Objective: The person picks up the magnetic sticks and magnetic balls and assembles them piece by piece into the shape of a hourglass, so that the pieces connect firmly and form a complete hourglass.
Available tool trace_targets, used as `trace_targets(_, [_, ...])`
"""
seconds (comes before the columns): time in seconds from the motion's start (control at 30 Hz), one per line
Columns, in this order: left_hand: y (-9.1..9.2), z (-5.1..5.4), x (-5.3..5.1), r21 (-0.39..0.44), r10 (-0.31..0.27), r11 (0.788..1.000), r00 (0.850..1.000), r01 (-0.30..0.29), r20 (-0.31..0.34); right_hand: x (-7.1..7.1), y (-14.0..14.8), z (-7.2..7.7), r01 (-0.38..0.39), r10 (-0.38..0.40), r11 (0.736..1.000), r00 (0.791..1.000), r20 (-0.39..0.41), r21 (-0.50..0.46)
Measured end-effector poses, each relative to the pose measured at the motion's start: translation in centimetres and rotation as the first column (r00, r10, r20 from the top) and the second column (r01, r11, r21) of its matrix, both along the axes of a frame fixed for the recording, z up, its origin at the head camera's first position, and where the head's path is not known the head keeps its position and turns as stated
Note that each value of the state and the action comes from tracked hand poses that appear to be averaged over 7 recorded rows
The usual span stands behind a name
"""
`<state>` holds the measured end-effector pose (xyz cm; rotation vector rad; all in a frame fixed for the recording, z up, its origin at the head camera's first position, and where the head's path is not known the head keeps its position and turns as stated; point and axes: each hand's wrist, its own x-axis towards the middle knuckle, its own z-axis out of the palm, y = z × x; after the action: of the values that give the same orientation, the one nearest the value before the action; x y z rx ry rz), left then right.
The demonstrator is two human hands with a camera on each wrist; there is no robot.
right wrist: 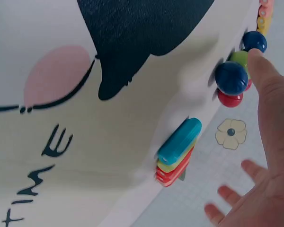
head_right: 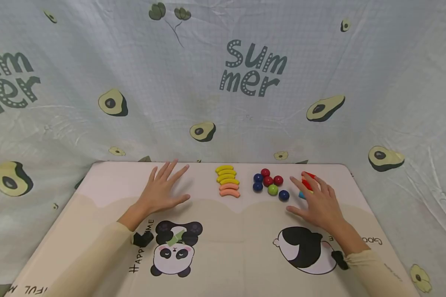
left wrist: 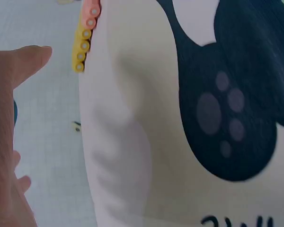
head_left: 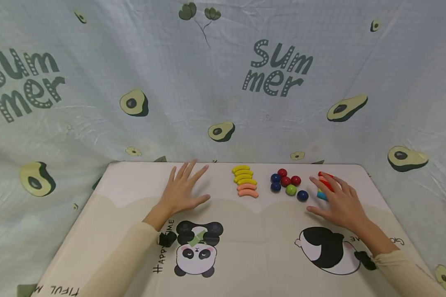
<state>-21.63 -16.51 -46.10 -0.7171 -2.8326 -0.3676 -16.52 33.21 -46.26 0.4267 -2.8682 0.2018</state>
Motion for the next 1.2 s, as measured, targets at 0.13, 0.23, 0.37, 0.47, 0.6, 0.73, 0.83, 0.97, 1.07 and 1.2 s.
trace_targets(0.13, [1.7, 0.5, -0.3, 0.045, -0.087, 0.995, 0.995, 0.086, 0.041, -0.3, 0.1, 0.3, -0.059, 0.059, 0.998, 0.998, -0.002, -0.026])
trace_targets(0.23, [3.2, 0.6, -0.6, 0.092, -0.136, 0.987, 0.988, 0.129, 0.076, -0.5, 0.0, 0.3, -0.095, 0.095, 0.994, 0.995, 0.006, -0.045])
trace_targets(0.37, [5.1, 0.2, -0.9, 0.178, -0.170, 0.973, 0.977, 0.146, 0.129, -0.9, -0.1, 0.1, -0.117, 0.121, 0.989, 0.992, 0.038, -0.094])
trace_targets(0.47, [6.4, -0.2, -1.0, 0.254, -0.183, 0.958, 0.968, 0.135, 0.174, -1.1, -0.2, 0.0, -0.118, 0.133, 0.981, 0.987, 0.088, -0.154])
trace_targets(0.6, [8.1, -0.8, -0.8, 0.341, -0.207, 0.931, 0.959, 0.133, 0.192, -1.1, -0.3, -0.1, -0.095, 0.137, 0.967, 0.976, 0.168, -0.238])
trace_targets(0.73, [9.6, -1.3, -0.7, 0.388, -0.217, 0.913, 0.955, 0.127, 0.200, -1.3, -0.6, -0.3, -0.079, 0.144, 0.952, 0.968, 0.206, -0.297])
trace_targets(0.83, [10.5, -1.6, -0.7, 0.385, -0.213, 0.915, 0.955, 0.121, 0.206, -1.4, -0.9, -0.6, -0.077, 0.149, 0.946, 0.966, 0.210, -0.316])
trace_targets(0.97, [11.5, -1.8, -0.8, 0.368, -0.202, 0.921, 0.963, 0.125, 0.177, -1.5, -0.9, -0.9, -0.081, 0.160, 0.935, 0.965, 0.207, -0.345])
trace_targets(1.07, [12.2, -2.0, -0.9, 0.347, -0.196, 0.928, 0.970, 0.138, 0.140, -1.5, -0.9, -1.2, -0.075, 0.163, 0.924, 0.964, 0.209, -0.374])
trace_targets(1.2, [12.9, -2.2, -1.1, 0.306, -0.199, 0.938, 0.975, 0.162, 0.095, -1.6, -1.0, -1.4, -0.051, 0.151, 0.915, 0.963, 0.222, -0.400])
